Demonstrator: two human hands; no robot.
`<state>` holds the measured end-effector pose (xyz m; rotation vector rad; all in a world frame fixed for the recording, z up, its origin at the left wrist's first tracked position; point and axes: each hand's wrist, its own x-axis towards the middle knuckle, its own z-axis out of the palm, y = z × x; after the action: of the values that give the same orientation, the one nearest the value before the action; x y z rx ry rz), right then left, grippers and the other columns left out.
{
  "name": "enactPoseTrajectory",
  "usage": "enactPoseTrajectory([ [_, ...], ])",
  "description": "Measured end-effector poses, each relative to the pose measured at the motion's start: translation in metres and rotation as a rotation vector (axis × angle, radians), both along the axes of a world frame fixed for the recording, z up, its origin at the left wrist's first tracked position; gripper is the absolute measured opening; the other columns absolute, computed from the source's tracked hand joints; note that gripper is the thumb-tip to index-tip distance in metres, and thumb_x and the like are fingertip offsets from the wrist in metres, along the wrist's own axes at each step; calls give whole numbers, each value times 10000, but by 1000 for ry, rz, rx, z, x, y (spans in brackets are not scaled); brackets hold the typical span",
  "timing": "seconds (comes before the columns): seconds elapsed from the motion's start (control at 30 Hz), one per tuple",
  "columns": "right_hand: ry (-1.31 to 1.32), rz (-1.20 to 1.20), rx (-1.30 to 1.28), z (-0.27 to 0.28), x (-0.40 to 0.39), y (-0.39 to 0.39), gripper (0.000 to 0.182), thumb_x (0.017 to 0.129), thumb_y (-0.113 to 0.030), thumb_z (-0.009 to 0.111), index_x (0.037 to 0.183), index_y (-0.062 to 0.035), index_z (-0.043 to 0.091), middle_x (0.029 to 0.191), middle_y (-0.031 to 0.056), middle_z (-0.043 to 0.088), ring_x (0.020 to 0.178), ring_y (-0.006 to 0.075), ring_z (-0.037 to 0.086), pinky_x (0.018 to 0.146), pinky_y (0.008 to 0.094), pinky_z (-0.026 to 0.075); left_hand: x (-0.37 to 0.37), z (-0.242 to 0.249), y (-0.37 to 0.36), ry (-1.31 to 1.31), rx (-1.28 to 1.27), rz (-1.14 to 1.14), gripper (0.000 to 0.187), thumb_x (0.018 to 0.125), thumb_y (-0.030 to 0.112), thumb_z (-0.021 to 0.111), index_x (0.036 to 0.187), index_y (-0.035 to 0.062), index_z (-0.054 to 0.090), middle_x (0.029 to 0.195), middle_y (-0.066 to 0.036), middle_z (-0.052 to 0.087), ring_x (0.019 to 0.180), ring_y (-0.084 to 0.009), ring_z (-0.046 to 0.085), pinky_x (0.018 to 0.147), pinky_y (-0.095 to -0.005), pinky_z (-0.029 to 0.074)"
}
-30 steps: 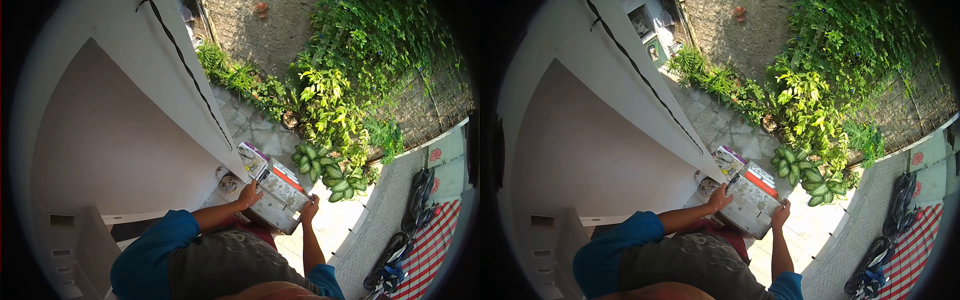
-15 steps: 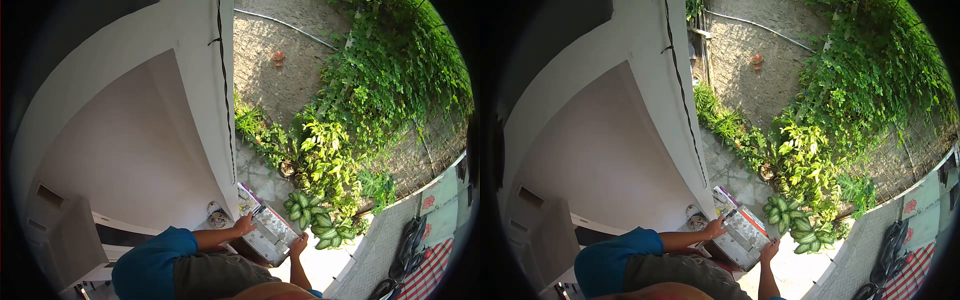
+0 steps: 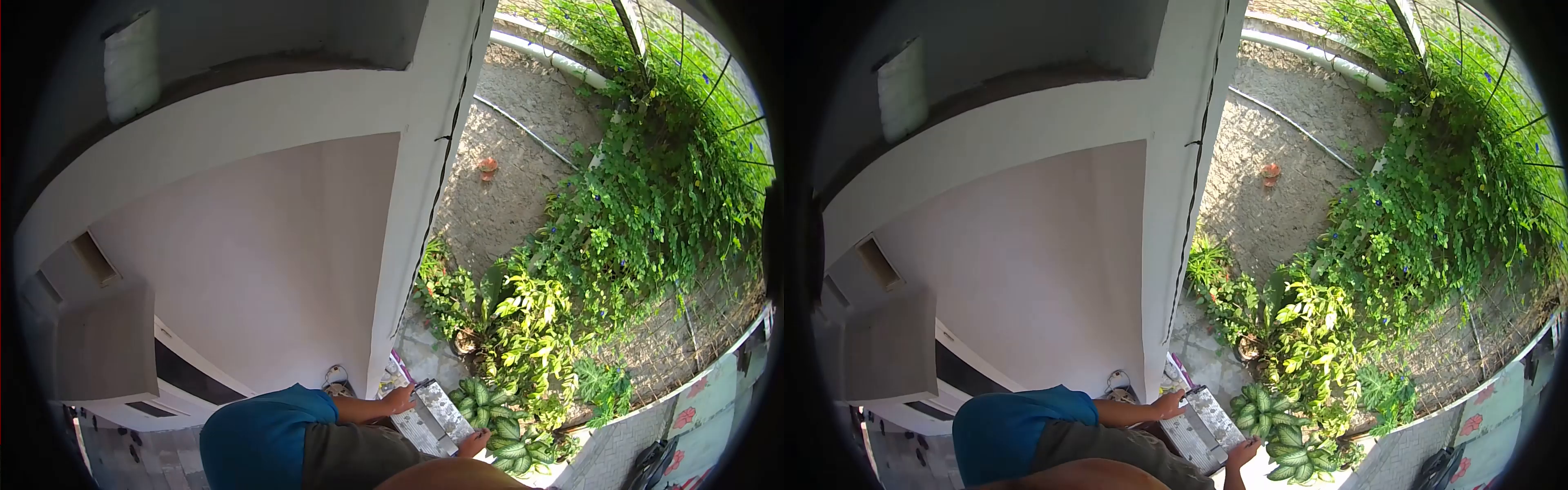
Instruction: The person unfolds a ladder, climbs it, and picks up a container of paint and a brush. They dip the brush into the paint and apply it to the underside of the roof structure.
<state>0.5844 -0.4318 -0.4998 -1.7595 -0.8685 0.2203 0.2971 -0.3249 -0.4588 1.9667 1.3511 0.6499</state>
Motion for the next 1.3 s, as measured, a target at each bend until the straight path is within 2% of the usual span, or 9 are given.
enactPoseTrajectory([
  [0.17, 107, 34, -80, -20, 13, 10, 303, 960, 3, 444, 1248, 40, 533, 1007, 213, 611, 894, 335, 605, 842, 421, 476, 1, -2, 6, 36, 31, -25, 506, 844, 301, 725, 1139, -23, 472, 895, -293, 676, 891, -460, 681, 755, -528, 533],
  [0.33, -256, 20, -274, -71, 27, 16, 505, 1014, -395, 555, 1303, 19, 585, 1211, 226, 657, 1139, 413, 586, 979, 517, 441, 0, -10, 13, 47, -2, -68, 498, 857, 302, 715, 1136, -16, 452, 882, -296, 670, 875, -464, 679, 750, -537, 530],
  [0.5, -200, 112, -393, -30, 11, 9, 579, 981, -435, 603, 1344, 14, 573, 1236, 238, 649, 1163, 420, 585, 1012, 504, 433, -3, -11, 20, 163, 2, -164, 581, 904, 437, 687, 1145, -29, 437, 915, -295, 669, 907, -470, 675, 773, -556, 521],
  [0.63, -601, 55, -346, 3, 6, 2, 613, 968, -486, 586, 1328, 10, 594, 1191, 255, 662, 1131, 436, 600, 999, 527, 442, -5, -2, 27, 214, -21, -112, 621, 914, 514, 667, 1178, -26, 511, 1101, -278, 653, 1045, -440, 656, 844, -526, 536],
  [0.83, -632, 280, -571, 20, 5, 13, 617, 972, -522, 529, 1287, 2, 610, 1107, 255, 687, 1014, 424, 646, 893, 515, 495, -64, 194, 23, -220, -162, -392, 596, 954, 378, 688, 1371, -2, 494, 1298, -213, 637, 1211, -312, 635, 1011, -454, 511],
  [0.9, -464, 415, -879, 65, 2, 19, 582, 983, -501, 515, 1209, 21, 640, 1039, 251, 703, 967, 426, 661, 816, 524, 516, -97, 311, -4, -219, 58, -365, 531, 978, 332, 667, 1375, 21, 501, 1276, -178, 655, 1201, -280, 638, 1010, -431, 517],
  [0.93, -630, 351, -551, 7, 17, 29, 539, 1007, -467, 479, 1127, 23, 668, 996, 257, 707, 962, 448, 666, 804, 543, 518, -115, 356, -16, -221, 210, -314, 483, 970, 279, 675, 1356, 31, 522, 1285, -159, 655, 1202, -269, 638, 1012, -423, 514],
  [1.03, -676, 429, -541, -3, 21, 60, 538, 1008, -466, 476, 1125, 23, 669, 998, 257, 707, 963, 449, 666, 805, 544, 518, -166, 467, -63, -235, 681, -144, 412, 918, 136, 711, 1291, 55, 556, 1248, -135, 673, 1159, -272, 661, 1001, -417, 517],
  [1.3, -734, 629, -497, -18, -11, 136, 533, 1013, -460, 467, 1116, 22, 671, 1005, 257, 707, 967, 450, 666, 810, 546, 517, -258, 620, -169, 12, 1751, 237, 455, 805, -15, 743, 1207, -1, 532, 1128, -179, 679, 1074, -287, 669, 928, -421, 530],
])
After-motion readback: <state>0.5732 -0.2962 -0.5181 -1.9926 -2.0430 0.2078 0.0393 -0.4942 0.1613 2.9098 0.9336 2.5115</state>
